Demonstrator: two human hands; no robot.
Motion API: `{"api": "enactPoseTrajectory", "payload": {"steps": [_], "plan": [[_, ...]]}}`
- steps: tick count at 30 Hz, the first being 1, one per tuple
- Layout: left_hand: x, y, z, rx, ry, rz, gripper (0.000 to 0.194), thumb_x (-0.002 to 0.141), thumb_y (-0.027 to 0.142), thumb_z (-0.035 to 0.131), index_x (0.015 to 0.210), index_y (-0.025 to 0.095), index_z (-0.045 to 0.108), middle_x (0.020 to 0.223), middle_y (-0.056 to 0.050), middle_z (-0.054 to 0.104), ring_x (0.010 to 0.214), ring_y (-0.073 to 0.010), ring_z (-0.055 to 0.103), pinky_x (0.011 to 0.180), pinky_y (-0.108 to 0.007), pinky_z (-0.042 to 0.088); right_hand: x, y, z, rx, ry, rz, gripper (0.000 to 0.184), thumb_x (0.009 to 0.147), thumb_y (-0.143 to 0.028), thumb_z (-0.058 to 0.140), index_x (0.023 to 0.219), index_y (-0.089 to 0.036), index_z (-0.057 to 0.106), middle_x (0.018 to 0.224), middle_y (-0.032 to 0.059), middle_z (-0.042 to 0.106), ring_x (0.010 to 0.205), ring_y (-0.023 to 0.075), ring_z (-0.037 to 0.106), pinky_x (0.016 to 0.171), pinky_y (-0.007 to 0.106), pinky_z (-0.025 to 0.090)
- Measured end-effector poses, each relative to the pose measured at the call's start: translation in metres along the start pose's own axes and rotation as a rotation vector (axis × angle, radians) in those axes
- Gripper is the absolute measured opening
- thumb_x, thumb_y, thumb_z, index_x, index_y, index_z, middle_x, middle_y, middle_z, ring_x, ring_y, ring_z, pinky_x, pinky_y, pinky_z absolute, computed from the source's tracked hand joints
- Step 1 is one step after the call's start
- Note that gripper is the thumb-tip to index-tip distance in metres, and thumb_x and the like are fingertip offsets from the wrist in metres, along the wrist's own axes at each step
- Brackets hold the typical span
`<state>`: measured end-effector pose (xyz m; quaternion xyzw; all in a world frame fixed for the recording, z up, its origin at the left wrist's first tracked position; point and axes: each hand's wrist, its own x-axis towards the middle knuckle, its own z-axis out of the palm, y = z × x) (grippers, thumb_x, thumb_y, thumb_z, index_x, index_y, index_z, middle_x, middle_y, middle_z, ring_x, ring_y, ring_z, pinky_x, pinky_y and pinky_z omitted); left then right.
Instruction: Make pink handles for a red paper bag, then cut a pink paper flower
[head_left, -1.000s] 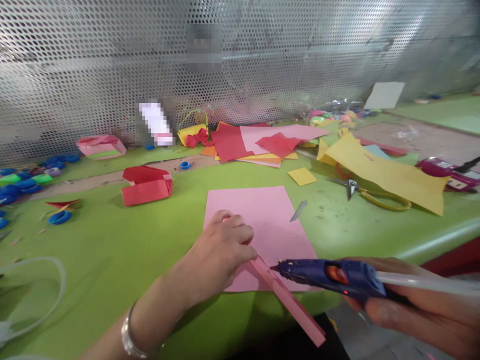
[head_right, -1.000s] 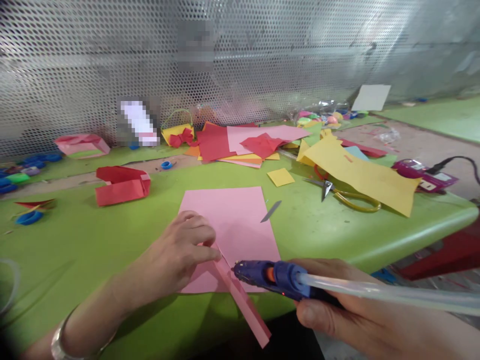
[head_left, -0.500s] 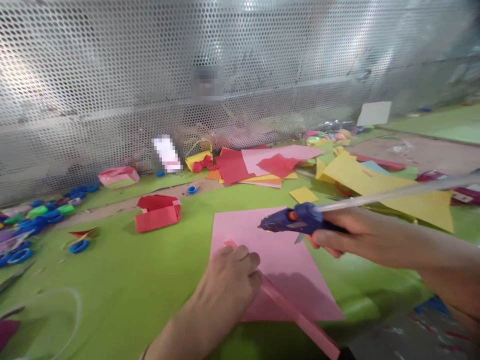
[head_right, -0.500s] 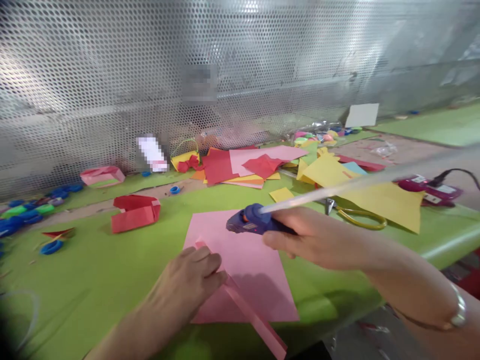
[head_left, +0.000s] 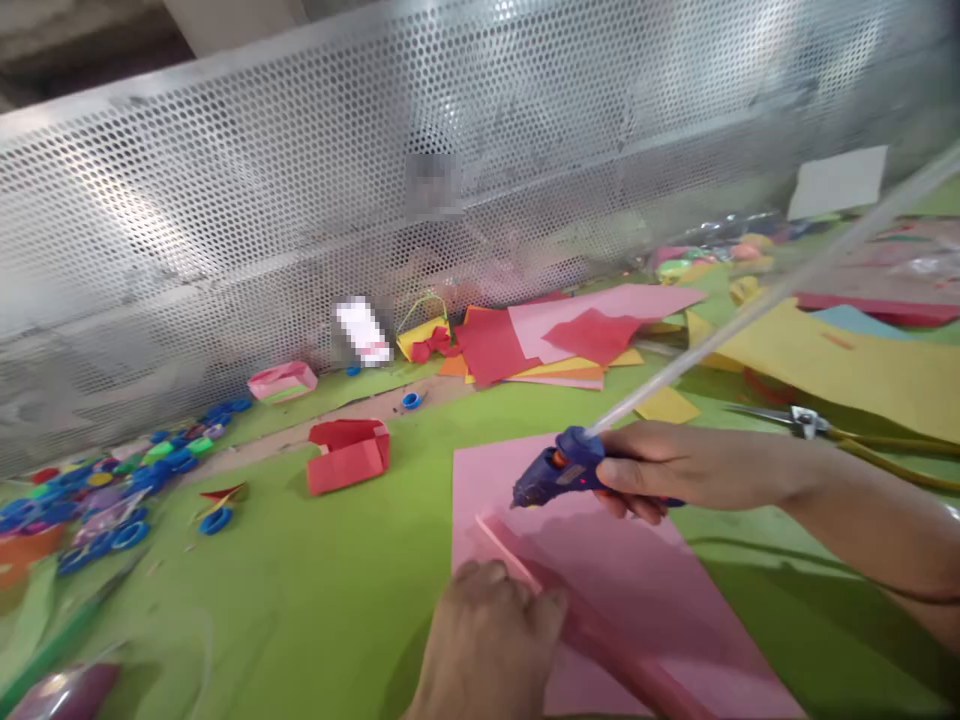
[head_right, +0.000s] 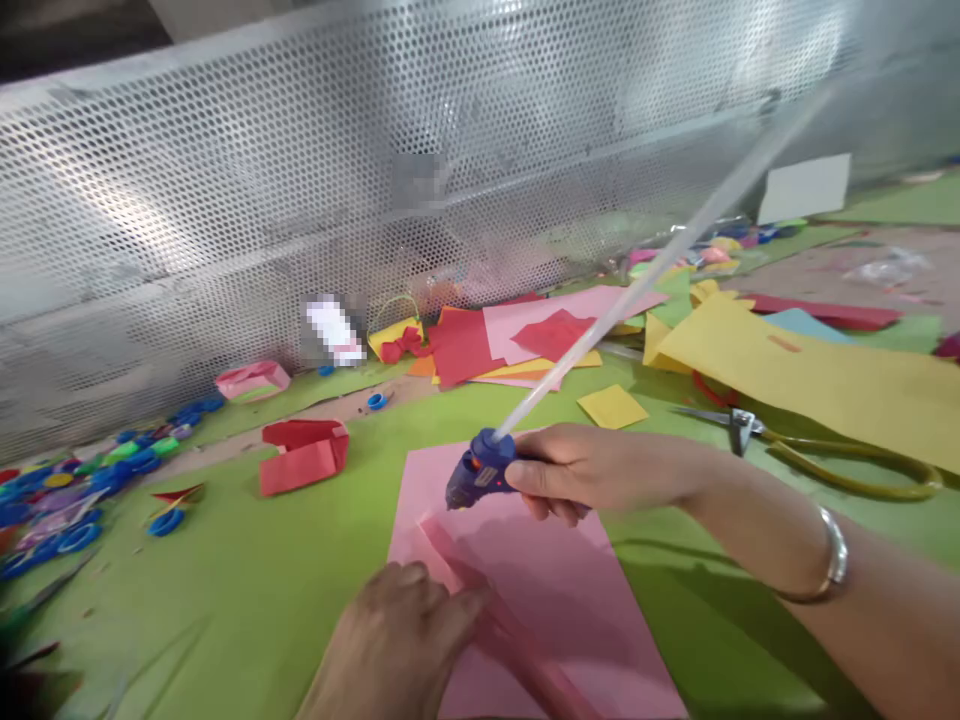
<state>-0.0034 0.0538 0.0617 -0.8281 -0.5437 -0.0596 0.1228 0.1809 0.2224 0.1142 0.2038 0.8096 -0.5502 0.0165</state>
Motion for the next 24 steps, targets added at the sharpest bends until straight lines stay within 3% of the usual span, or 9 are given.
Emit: {"api": "enactPoseTrajectory", "payload": {"steps": [5, 11, 16, 20, 24], "plan": [[-0.001, -0.001, 0.0, -0.012, -0.028, -0.006, 0.033, 0.064, 0.01, 0.058, 0.095, 0.02, 0.064, 0.048, 0.001, 0.06, 0.044, -0.0177, 0.054, 0.04, -0.027, 0.034, -0.004, -0.007, -0.001, -0.072, -0.005, -0.004, 0.046, 0.089, -0.06, 0.036, 0.096, -0.019, 0.054, 0.075, 0.001, 0.054, 0.063, 0.0129, 0.055, 0.058, 0.025, 0.047], [0.004, -0.003, -0.006, -0.052, -0.005, 0.011, 0.031, 0.066, 0.008, 0.054, 0.094, 0.018, 0.064, 0.05, 0.001, 0.062, 0.045, -0.0183, 0.057, 0.04, -0.027, 0.04, -0.004, -0.01, 0.003, -0.121, -0.033, -0.023, 0.041, 0.089, -0.056, 0.039, 0.092, -0.018, 0.056, 0.078, 0.0028, 0.057, 0.064, 0.0143, 0.055, 0.057, 0.025, 0.048], [0.005, -0.001, -0.009, -0.071, -0.103, -0.007, 0.032, 0.067, 0.008, 0.055, 0.097, 0.017, 0.064, 0.053, 0.0, 0.064, 0.048, -0.0201, 0.06, 0.041, -0.028, 0.044, 0.0, -0.012, 0.008, -0.173, -0.031, -0.005, 0.038, 0.09, -0.05, 0.039, 0.091, -0.017, 0.057, 0.078, 0.0036, 0.058, 0.067, 0.0149, 0.055, 0.059, 0.026, 0.047], [0.007, 0.001, -0.014, -0.1, -0.184, -0.038, 0.024, 0.069, 0.008, 0.054, 0.088, 0.018, 0.064, 0.053, 0.001, 0.064, 0.049, -0.0207, 0.062, 0.044, -0.03, 0.048, 0.006, -0.011, 0.011, -0.093, -0.026, 0.069, 0.035, 0.088, -0.05, 0.045, 0.092, -0.017, 0.056, 0.08, 0.0032, 0.058, 0.068, 0.015, 0.057, 0.06, 0.026, 0.047], [0.01, 0.002, -0.017, -0.087, -0.243, -0.055, 0.028, 0.068, 0.007, 0.055, 0.091, 0.018, 0.066, 0.055, 0.0, 0.066, 0.051, -0.0207, 0.063, 0.048, -0.029, 0.05, 0.012, -0.013, 0.015, -0.065, -0.025, 0.064, 0.037, 0.09, -0.051, 0.042, 0.091, -0.016, 0.054, 0.078, 0.0029, 0.057, 0.064, 0.0129, 0.055, 0.058, 0.024, 0.045]]}}
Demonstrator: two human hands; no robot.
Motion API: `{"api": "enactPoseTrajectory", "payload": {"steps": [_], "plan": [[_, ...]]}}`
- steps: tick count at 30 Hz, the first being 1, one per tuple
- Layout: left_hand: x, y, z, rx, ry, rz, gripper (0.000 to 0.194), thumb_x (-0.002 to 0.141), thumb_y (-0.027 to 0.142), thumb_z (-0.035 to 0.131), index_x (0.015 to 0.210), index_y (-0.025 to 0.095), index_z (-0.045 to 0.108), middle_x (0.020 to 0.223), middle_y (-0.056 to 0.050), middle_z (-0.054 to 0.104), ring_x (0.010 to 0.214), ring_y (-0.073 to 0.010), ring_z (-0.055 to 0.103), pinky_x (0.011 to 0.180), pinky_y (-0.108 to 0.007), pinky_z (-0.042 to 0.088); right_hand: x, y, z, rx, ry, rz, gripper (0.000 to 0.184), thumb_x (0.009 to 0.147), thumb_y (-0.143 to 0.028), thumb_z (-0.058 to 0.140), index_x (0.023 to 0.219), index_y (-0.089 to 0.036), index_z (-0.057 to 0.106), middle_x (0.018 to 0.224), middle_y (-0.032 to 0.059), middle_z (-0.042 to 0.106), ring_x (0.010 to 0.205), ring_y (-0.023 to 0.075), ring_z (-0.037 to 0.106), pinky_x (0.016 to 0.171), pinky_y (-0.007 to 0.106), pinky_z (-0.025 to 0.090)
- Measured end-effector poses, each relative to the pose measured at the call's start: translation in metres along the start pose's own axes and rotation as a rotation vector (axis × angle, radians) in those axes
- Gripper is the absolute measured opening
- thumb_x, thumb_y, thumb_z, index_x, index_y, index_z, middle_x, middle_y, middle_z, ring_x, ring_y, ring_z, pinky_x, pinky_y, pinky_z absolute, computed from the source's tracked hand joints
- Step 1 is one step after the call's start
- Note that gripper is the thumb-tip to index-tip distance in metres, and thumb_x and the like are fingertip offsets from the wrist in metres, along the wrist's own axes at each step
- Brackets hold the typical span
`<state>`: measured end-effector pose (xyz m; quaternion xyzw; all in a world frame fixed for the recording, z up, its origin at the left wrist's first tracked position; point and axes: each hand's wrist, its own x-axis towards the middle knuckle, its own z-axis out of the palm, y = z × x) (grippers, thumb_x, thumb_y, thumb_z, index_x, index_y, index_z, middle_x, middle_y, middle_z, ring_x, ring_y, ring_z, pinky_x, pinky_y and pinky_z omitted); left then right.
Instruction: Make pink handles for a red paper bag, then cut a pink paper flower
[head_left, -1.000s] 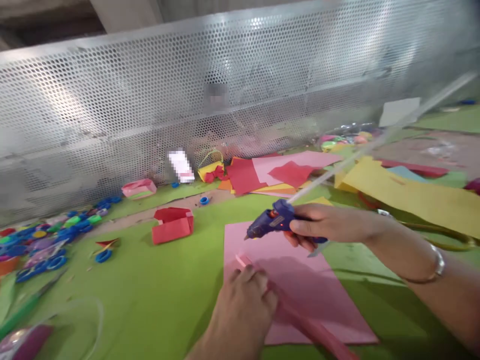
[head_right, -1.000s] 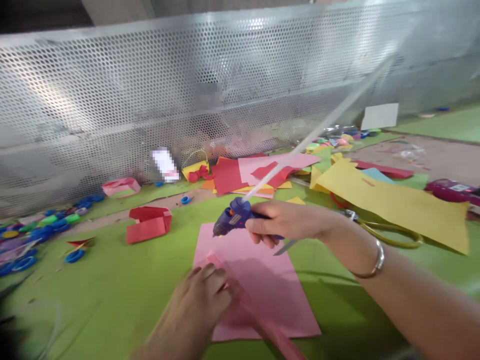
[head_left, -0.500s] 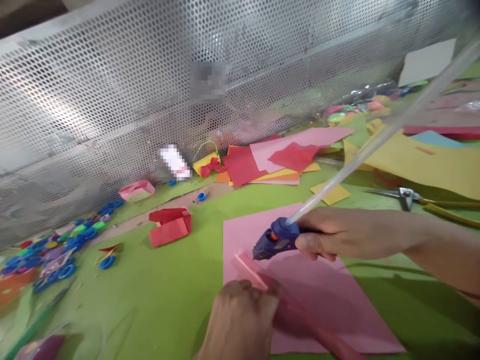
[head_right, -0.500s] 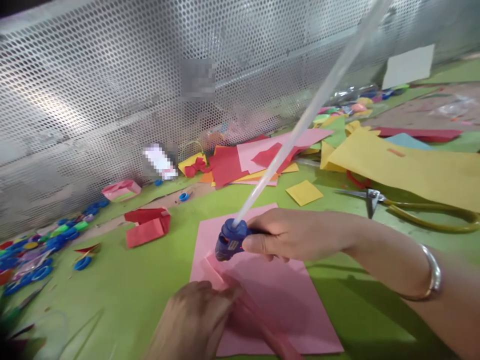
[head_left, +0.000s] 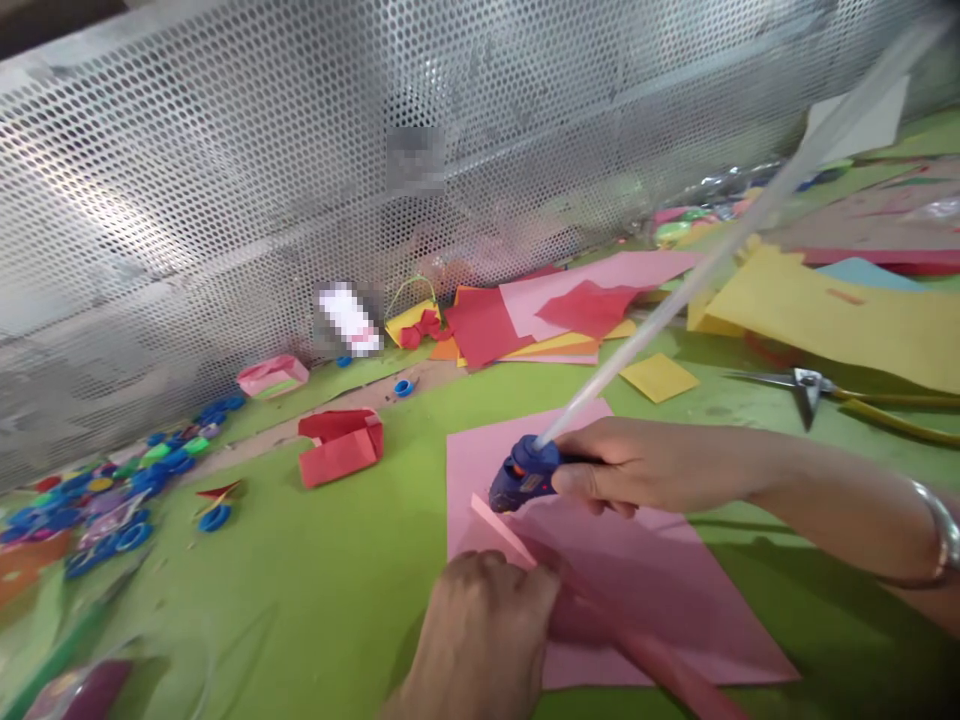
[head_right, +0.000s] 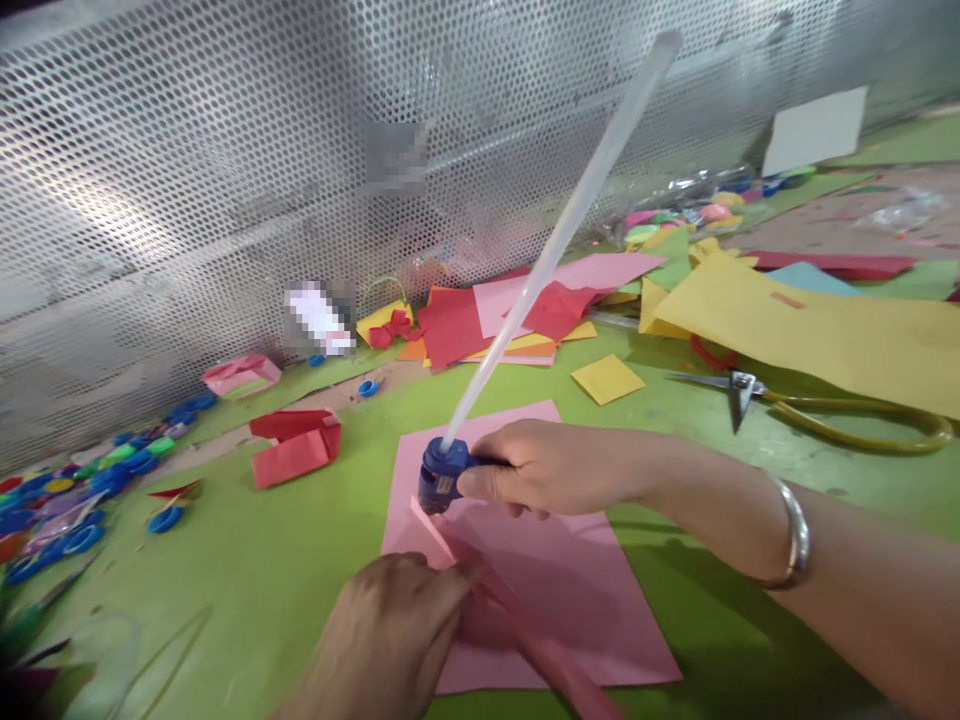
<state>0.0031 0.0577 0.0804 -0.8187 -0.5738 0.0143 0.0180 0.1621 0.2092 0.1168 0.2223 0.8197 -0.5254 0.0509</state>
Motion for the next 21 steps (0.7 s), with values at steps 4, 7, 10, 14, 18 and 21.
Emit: {"api": "enactPoseTrajectory", "payload": {"steps": [4, 7, 10, 14, 18, 21], "plan": [[0.001, 0.001, -0.002, 0.003, -0.039, -0.016, 0.028, 0.068, 0.005, 0.053, 0.088, 0.019, 0.067, 0.055, 0.0, 0.067, 0.052, -0.0209, 0.064, 0.048, -0.029, 0.05, 0.005, -0.009, 0.004, -0.044, 0.043, -0.015, 0.04, 0.092, -0.05, 0.036, 0.095, -0.015, 0.055, 0.079, 0.0036, 0.058, 0.063, 0.0126, 0.053, 0.057, 0.024, 0.043], [0.001, 0.0, -0.002, -0.003, -0.014, -0.013, 0.03, 0.066, 0.004, 0.052, 0.086, 0.019, 0.068, 0.055, 0.0, 0.067, 0.052, -0.0218, 0.064, 0.046, -0.03, 0.05, 0.008, -0.014, 0.006, -0.091, 0.102, -0.052, 0.04, 0.092, -0.048, 0.037, 0.094, -0.015, 0.058, 0.079, 0.0039, 0.06, 0.064, 0.0135, 0.053, 0.059, 0.025, 0.041], [0.0, -0.001, -0.001, -0.012, 0.046, -0.003, 0.035, 0.064, 0.003, 0.049, 0.088, 0.019, 0.069, 0.053, 0.0, 0.065, 0.049, -0.0212, 0.062, 0.044, -0.029, 0.048, 0.01, -0.015, 0.006, -0.103, 0.156, -0.09, 0.037, 0.091, -0.046, 0.039, 0.092, -0.017, 0.061, 0.082, 0.0041, 0.063, 0.07, 0.0149, 0.055, 0.062, 0.026, 0.041], [-0.002, -0.003, 0.0, -0.03, 0.113, 0.015, 0.04, 0.065, 0.002, 0.046, 0.092, 0.018, 0.069, 0.05, 0.001, 0.062, 0.046, -0.0197, 0.06, 0.042, -0.029, 0.046, 0.01, -0.013, 0.006, -0.099, 0.172, -0.099, 0.034, 0.09, -0.045, 0.042, 0.091, -0.018, 0.063, 0.088, 0.0046, 0.066, 0.075, 0.0169, 0.057, 0.064, 0.026, 0.04], [-0.001, -0.004, 0.0, -0.049, 0.134, 0.03, 0.041, 0.066, 0.002, 0.046, 0.097, 0.018, 0.068, 0.052, 0.001, 0.064, 0.048, -0.019, 0.061, 0.044, -0.027, 0.048, 0.007, -0.013, 0.004, -0.093, 0.168, -0.111, 0.033, 0.088, -0.045, 0.043, 0.092, -0.02, 0.065, 0.093, 0.0036, 0.068, 0.079, 0.0173, 0.058, 0.065, 0.025, 0.041], [-0.001, -0.004, -0.001, -0.042, 0.117, 0.021, 0.038, 0.07, 0.004, 0.048, 0.098, 0.019, 0.068, 0.055, 0.0, 0.066, 0.05, -0.0185, 0.063, 0.047, -0.027, 0.05, 0.004, -0.016, 0.001, -0.121, 0.161, -0.087, 0.031, 0.087, -0.045, 0.044, 0.089, -0.021, 0.065, 0.086, 0.0022, 0.067, 0.074, 0.0163, 0.057, 0.062, 0.026, 0.039]]}}
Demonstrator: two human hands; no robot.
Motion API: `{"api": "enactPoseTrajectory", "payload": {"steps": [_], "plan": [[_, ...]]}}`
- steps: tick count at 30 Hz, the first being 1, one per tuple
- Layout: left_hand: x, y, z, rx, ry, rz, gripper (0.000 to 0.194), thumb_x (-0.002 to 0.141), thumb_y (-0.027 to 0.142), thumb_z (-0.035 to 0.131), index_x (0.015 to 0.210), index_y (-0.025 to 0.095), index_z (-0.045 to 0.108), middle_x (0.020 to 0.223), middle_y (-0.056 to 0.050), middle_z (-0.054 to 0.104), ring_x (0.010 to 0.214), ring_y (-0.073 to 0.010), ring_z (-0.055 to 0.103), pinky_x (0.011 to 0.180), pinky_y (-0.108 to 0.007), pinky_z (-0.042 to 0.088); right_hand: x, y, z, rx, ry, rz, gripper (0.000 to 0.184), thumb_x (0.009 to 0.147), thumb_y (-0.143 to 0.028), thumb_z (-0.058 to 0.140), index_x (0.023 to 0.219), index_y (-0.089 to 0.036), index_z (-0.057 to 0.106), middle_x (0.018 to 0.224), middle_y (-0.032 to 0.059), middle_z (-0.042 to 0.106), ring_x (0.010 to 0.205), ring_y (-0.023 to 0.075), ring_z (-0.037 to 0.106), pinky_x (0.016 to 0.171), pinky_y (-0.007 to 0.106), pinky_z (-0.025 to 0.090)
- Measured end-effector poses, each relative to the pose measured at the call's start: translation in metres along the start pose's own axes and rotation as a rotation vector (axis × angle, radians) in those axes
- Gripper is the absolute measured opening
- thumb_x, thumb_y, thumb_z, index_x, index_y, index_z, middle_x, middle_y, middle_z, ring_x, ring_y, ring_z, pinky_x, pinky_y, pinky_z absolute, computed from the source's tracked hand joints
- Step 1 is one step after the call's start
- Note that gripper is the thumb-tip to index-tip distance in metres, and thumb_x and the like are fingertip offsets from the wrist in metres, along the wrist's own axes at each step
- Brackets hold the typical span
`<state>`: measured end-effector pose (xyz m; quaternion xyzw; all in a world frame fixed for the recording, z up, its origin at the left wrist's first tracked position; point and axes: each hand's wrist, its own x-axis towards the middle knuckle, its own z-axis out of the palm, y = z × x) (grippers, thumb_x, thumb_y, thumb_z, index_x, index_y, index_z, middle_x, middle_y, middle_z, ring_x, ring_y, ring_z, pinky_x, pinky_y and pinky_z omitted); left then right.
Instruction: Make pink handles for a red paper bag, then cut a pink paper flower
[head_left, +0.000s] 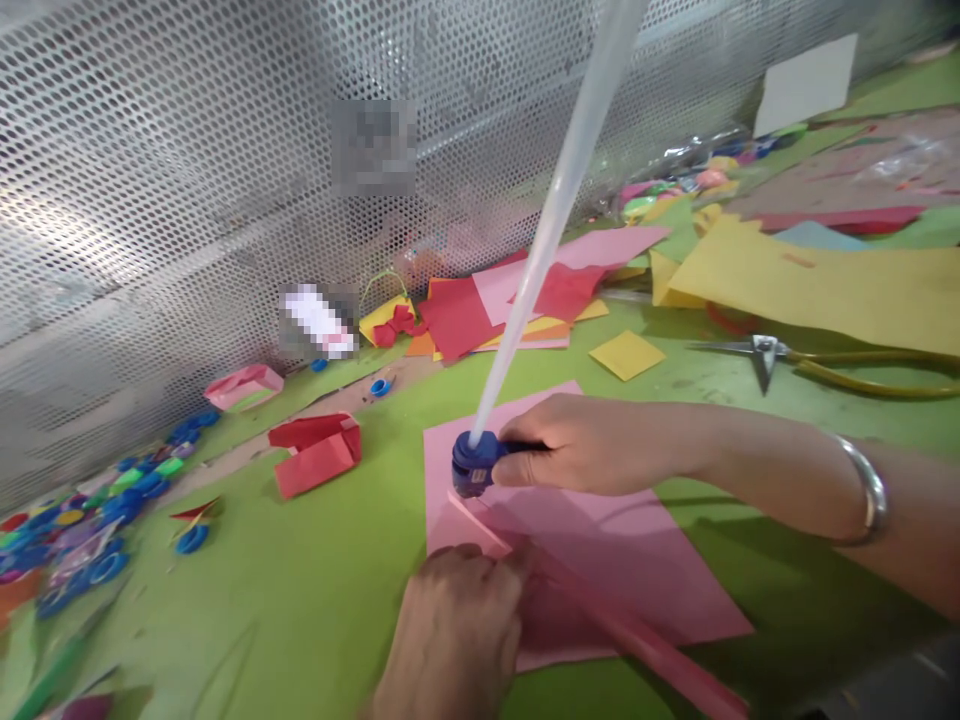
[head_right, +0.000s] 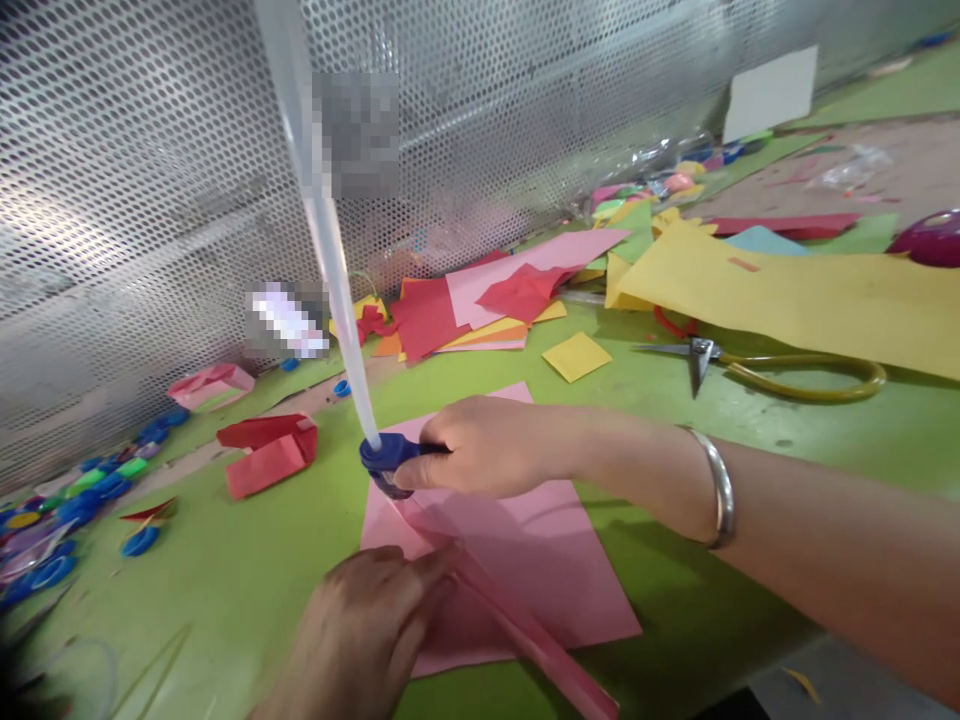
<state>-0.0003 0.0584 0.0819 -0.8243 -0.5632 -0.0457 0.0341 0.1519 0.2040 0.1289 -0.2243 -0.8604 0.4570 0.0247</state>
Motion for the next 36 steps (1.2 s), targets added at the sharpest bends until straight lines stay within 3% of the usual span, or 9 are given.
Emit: {"api": "enactPoseTrajectory", "payload": {"steps": [5, 11, 15, 23, 36], "plan": [[-0.002, 0.0, 0.0, 0.024, -0.003, 0.0, 0.033, 0.073, 0.006, 0.051, 0.098, 0.02, 0.069, 0.055, 0.001, 0.065, 0.049, -0.0186, 0.062, 0.044, -0.027, 0.049, -0.007, -0.002, -0.008, -0.054, -0.036, 0.06, 0.036, 0.086, -0.051, 0.043, 0.088, -0.022, 0.064, 0.087, 0.0026, 0.066, 0.075, 0.0182, 0.056, 0.064, 0.029, 0.04], [-0.005, -0.004, 0.009, 0.022, 0.097, 0.054, 0.031, 0.076, 0.008, 0.05, 0.099, 0.018, 0.067, 0.055, 0.001, 0.064, 0.049, -0.0184, 0.06, 0.045, -0.028, 0.047, -0.01, -0.006, -0.008, -0.038, -0.026, 0.095, 0.036, 0.086, -0.051, 0.042, 0.081, -0.022, 0.062, 0.071, 0.0001, 0.059, 0.062, 0.0142, 0.05, 0.056, 0.026, 0.036], [-0.007, -0.005, 0.013, 0.049, 0.192, -0.029, 0.018, 0.084, 0.017, 0.052, 0.093, 0.02, 0.067, 0.063, 0.0, 0.066, 0.057, -0.019, 0.061, 0.052, -0.03, 0.049, -0.01, -0.008, -0.006, -0.029, -0.021, 0.102, 0.036, 0.087, -0.05, 0.042, 0.079, -0.02, 0.059, 0.063, -0.0016, 0.052, 0.054, 0.0117, 0.045, 0.052, 0.025, 0.034], [-0.008, -0.004, 0.008, 0.075, -0.045, -0.208, 0.023, 0.083, 0.013, 0.053, 0.099, 0.021, 0.068, 0.079, -0.003, 0.072, 0.071, -0.0216, 0.065, 0.063, -0.034, 0.054, -0.01, -0.004, -0.006, 0.025, -0.08, 0.142, 0.039, 0.086, -0.055, 0.042, 0.082, -0.02, 0.059, 0.063, -0.0012, 0.051, 0.052, 0.0113, 0.046, 0.046, 0.024, 0.034], [-0.002, 0.003, -0.001, 0.018, -0.098, -0.328, 0.017, 0.086, 0.019, 0.054, 0.088, 0.022, 0.071, 0.08, -0.002, 0.07, 0.068, -0.0167, 0.065, 0.062, -0.026, 0.051, -0.024, -0.008, -0.005, -0.108, -0.032, 0.157, 0.04, 0.086, -0.054, 0.04, 0.074, -0.02, 0.056, 0.07, -0.0001, 0.058, 0.059, 0.0132, 0.049, 0.051, 0.025, 0.035]]}}
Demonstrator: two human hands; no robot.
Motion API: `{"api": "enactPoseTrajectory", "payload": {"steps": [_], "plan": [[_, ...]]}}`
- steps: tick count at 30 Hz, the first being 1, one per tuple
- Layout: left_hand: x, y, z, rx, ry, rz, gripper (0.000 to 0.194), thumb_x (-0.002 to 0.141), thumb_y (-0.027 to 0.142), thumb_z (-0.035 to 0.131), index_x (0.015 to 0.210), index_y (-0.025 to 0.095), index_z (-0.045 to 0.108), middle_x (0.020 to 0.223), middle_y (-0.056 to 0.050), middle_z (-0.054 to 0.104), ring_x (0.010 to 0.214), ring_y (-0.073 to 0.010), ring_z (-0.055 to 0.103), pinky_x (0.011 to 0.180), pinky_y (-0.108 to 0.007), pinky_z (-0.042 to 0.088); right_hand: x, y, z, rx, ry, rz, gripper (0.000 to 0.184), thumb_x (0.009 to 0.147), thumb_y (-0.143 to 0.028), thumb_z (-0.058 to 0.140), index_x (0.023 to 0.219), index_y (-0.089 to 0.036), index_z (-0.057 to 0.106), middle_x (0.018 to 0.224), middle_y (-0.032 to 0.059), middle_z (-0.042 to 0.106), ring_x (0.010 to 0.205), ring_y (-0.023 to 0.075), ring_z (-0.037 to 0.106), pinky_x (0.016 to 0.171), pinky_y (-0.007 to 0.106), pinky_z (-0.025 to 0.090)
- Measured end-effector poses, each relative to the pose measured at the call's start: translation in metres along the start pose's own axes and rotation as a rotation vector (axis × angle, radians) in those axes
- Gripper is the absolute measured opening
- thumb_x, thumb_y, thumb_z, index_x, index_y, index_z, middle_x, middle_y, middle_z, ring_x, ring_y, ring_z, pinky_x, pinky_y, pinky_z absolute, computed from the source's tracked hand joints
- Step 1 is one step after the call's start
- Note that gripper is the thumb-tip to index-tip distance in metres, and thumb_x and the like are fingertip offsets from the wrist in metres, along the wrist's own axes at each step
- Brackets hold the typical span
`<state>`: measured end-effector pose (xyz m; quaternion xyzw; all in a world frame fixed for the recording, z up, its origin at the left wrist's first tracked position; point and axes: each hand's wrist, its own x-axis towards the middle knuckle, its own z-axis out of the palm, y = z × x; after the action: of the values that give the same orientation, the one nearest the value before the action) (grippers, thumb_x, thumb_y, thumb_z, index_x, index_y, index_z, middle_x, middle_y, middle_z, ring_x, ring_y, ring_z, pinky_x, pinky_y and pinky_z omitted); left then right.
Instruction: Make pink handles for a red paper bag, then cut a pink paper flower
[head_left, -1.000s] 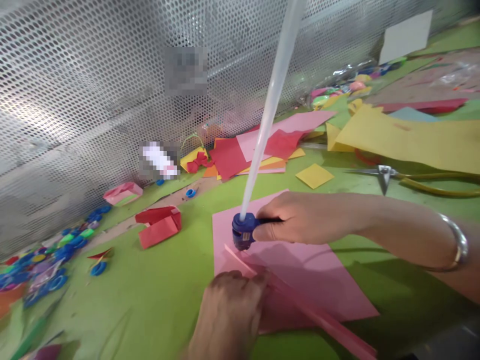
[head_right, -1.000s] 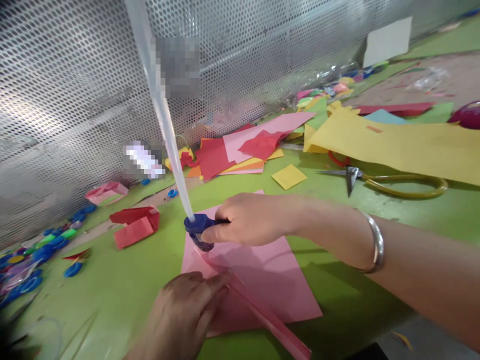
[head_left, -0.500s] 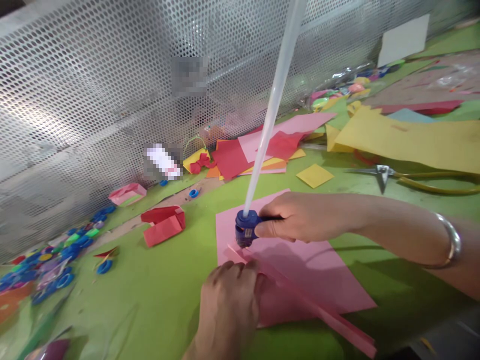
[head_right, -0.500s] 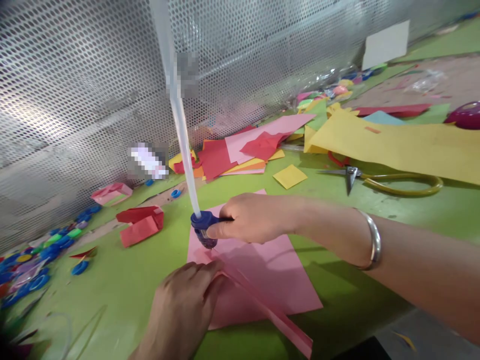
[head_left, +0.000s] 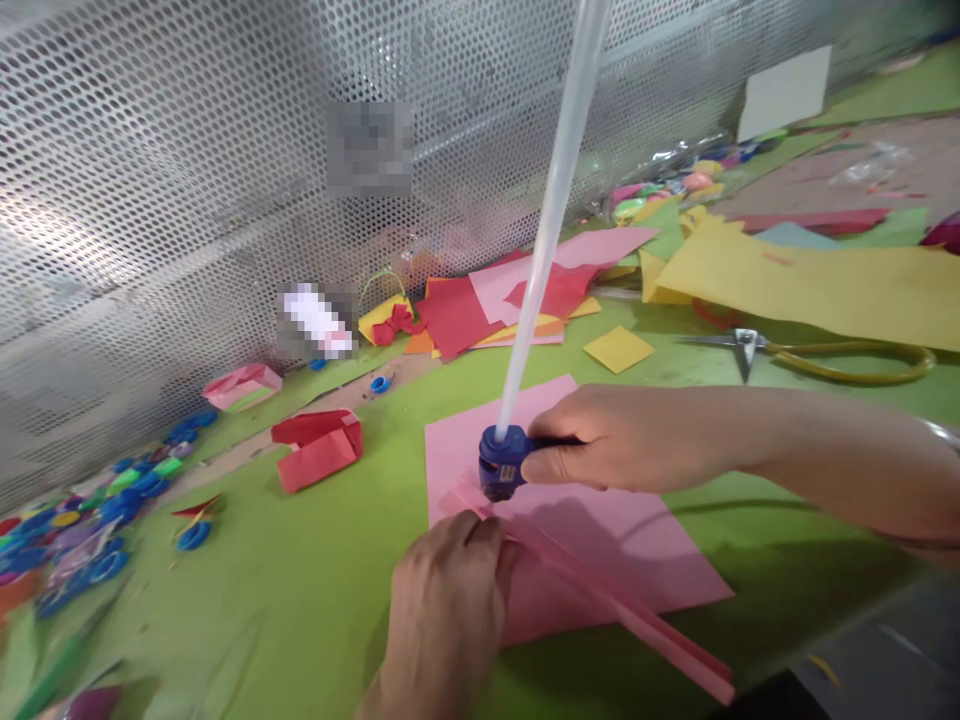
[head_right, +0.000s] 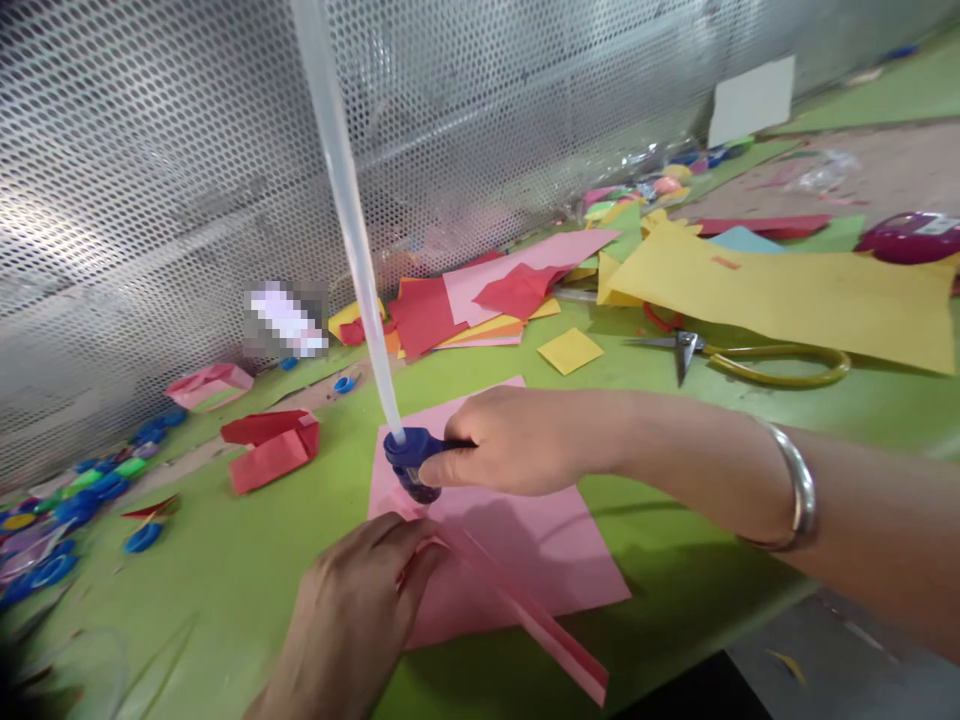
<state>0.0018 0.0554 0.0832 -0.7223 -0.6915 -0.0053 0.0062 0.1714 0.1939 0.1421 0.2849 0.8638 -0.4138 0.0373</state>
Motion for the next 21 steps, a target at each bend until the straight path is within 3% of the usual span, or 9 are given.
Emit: {"api": "enactPoseTrajectory", "payload": {"steps": [7, 21], "plan": [[0.001, -0.004, 0.005, -0.006, 0.05, 0.04, 0.02, 0.088, 0.023, 0.051, 0.092, 0.023, 0.071, 0.087, -0.002, 0.071, 0.073, -0.018, 0.065, 0.064, -0.028, 0.051, -0.008, -0.004, 0.0, -0.031, -0.006, 0.039, 0.04, 0.086, -0.054, 0.04, 0.071, -0.02, 0.053, 0.07, -0.0003, 0.057, 0.059, 0.0131, 0.049, 0.051, 0.025, 0.034], [0.005, 0.003, -0.009, -0.034, -0.113, -0.003, 0.024, 0.092, 0.025, 0.046, 0.091, 0.022, 0.07, 0.085, -0.004, 0.07, 0.075, -0.0206, 0.065, 0.063, -0.029, 0.046, -0.022, -0.006, 0.001, -0.056, -0.023, 0.049, 0.038, 0.087, -0.05, 0.041, 0.069, -0.02, 0.052, 0.062, -0.002, 0.051, 0.054, 0.0113, 0.044, 0.049, 0.024, 0.032]]}}
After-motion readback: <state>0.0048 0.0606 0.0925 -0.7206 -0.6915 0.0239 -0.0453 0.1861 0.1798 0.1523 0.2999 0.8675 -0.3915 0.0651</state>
